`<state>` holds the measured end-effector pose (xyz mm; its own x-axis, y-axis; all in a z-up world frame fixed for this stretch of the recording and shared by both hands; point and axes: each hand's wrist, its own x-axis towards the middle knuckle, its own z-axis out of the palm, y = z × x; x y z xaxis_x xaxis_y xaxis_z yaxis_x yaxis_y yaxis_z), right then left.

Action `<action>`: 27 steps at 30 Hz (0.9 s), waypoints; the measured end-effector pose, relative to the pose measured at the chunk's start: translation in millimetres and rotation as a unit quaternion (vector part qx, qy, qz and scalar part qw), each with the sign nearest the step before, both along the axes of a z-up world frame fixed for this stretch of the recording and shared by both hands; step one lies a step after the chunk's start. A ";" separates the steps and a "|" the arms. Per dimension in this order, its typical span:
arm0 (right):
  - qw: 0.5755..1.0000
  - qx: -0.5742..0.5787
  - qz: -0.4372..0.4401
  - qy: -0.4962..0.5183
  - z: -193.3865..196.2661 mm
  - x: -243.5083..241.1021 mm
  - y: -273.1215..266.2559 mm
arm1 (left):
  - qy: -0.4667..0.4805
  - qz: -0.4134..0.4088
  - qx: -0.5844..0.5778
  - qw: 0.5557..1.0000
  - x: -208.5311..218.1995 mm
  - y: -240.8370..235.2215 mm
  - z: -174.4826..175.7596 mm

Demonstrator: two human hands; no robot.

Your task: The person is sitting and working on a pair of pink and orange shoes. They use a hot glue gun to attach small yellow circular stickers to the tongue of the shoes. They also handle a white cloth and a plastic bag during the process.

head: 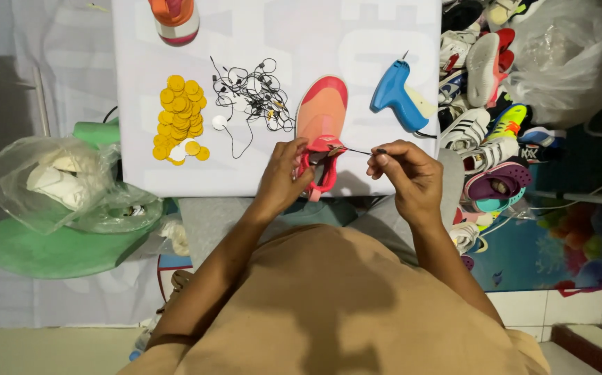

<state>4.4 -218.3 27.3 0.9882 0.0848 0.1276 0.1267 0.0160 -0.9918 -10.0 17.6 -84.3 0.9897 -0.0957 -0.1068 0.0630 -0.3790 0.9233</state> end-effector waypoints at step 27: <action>0.998 -0.029 0.000 0.049 -21.4 2.3 -19.2 | 0.118 0.060 -0.274 0.953 56.9 -12.9 35.7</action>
